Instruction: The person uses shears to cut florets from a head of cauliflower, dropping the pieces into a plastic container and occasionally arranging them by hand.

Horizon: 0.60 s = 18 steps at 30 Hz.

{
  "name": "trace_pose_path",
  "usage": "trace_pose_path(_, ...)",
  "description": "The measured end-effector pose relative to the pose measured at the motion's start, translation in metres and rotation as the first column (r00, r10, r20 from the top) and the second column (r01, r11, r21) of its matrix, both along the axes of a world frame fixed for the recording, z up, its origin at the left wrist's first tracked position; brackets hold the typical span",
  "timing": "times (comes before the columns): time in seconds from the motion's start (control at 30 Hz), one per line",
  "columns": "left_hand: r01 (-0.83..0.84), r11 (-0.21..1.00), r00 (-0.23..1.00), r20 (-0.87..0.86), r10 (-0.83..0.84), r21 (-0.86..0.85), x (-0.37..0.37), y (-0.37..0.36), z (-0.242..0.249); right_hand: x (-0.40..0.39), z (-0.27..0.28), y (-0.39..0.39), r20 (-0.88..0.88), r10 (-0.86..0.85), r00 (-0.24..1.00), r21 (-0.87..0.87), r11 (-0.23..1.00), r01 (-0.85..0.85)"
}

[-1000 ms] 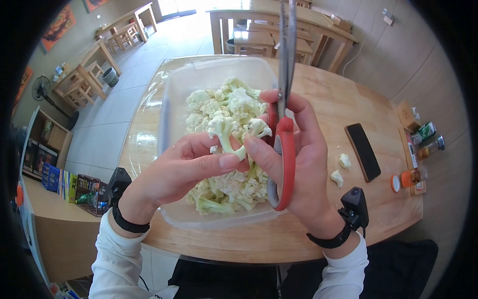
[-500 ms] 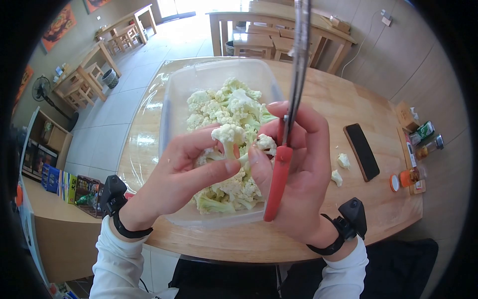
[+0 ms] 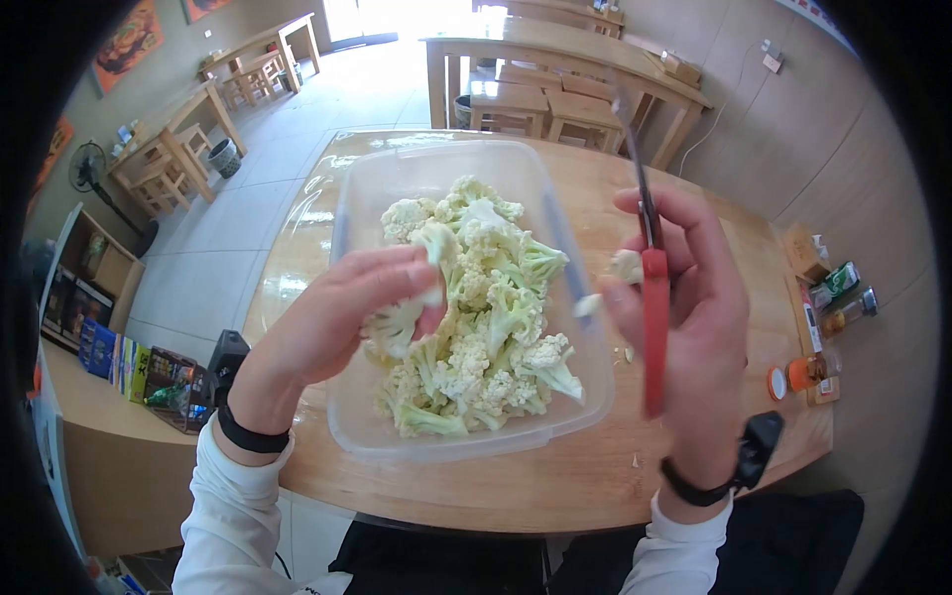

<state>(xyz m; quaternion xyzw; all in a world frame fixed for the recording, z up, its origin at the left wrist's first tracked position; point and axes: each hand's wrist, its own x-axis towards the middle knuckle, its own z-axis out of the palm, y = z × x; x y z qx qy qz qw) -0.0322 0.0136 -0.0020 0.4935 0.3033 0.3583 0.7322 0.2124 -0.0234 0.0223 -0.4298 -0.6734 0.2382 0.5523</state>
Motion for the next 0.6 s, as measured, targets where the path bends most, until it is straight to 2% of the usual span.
trace_pose_path(0.03,0.119,0.972,0.951,-0.306,-0.054,0.2,-0.003,-0.002,0.003,0.015,0.005,0.004,0.12,0.016,0.993,-0.137,0.991,0.001)
trace_pose_path(0.07,0.291,0.893,0.808,-0.587,-0.037,0.344,-0.006,-0.004,0.006,0.03,0.008,0.008,0.217,-0.019,0.976,-0.259,0.963,0.076)
trace_pose_path(0.1,0.292,0.893,0.805,-0.592,-0.037,0.342,-0.007,-0.009,0.006,0.041,0.005,0.013,0.212,-0.018,0.977,-0.26,0.963,0.074)
trace_pose_path(0.13,0.38,0.742,0.705,-0.692,0.153,0.552,-0.007,-0.018,0.004,0.05,0.001,0.019,0.334,-0.136,0.933,-0.237,0.946,0.223)
trace_pose_path(0.17,0.492,0.534,0.6,-0.712,0.364,0.687,-0.008,-0.025,0.004,0.054,-0.003,0.024,0.449,-0.245,0.859,-0.197,0.911,0.363)
trace_pose_path(0.2,0.447,0.54,0.631,-0.679,0.375,0.714,-0.009,-0.03,0.009,0.051,-0.001,0.027,0.565,-0.322,0.76,-0.065,0.901,0.43)
trace_pose_path(0.23,0.449,0.543,0.627,-0.683,0.375,0.71,-0.012,-0.031,0.015,0.045,-0.001,0.027,0.562,-0.318,0.763,-0.069,0.902,0.427)
trace_pose_path(0.27,0.376,0.584,0.588,-0.672,0.45,0.72,-0.017,-0.031,0.023,0.034,-0.002,0.026,0.313,-0.279,0.908,-0.097,0.942,0.323)
trace_pose_path(0.3,0.298,0.615,0.54,-0.661,0.522,0.73,-0.022,-0.029,0.027,0.02,-0.003,0.025,0.039,-0.209,0.977,-0.093,0.973,0.212)
trace_pose_path(0.33,0.196,0.634,0.487,-0.636,0.599,0.748,-0.027,-0.022,0.03,0.006,-0.004,0.02,0.033,-0.207,0.978,-0.095,0.973,0.209)
trace_pose_path(0.37,0.138,0.616,0.397,-0.613,0.683,0.775,-0.03,-0.015,0.029,-0.009,-0.006,0.012,-0.141,-0.061,0.988,-0.116,0.992,0.045)
trace_pose_path(0.4,0.157,0.564,0.366,-0.578,0.729,0.811,-0.032,-0.007,0.025,-0.022,-0.009,0.005,-0.314,0.081,0.946,-0.106,0.987,-0.119)
trace_pose_path(0.43,0.177,0.511,0.338,-0.539,0.771,0.841,-0.034,0.0,0.019,-0.031,-0.017,0.003,-0.32,0.08,0.944,-0.105,0.987,-0.119)
trace_pose_path(0.5,0.299,0.571,0.265,-0.641,0.72,0.765,-0.028,0.01,0.006,-0.044,-0.037,0.004,-0.314,0.246,0.917,-0.043,0.961,-0.272)
trace_pose_path(0.53,0.421,0.469,0.24,-0.594,0.768,0.776,-0.026,0.015,-0.007,-0.045,-0.037,0.004,-0.312,0.249,0.917,-0.044,0.96,-0.276)
trace_pose_path(0.57,0.417,0.472,0.239,-0.595,0.768,0.777,-0.021,0.017,-0.016,-0.045,-0.038,0.003,-0.268,0.257,0.928,-0.054,0.958,-0.281)
trace_pose_path(0.6,0.425,0.487,0.184,-0.6,0.779,0.763,-0.014,0.018,-0.023,-0.045,-0.038,0.003,-0.225,0.265,0.938,-0.065,0.956,-0.286)
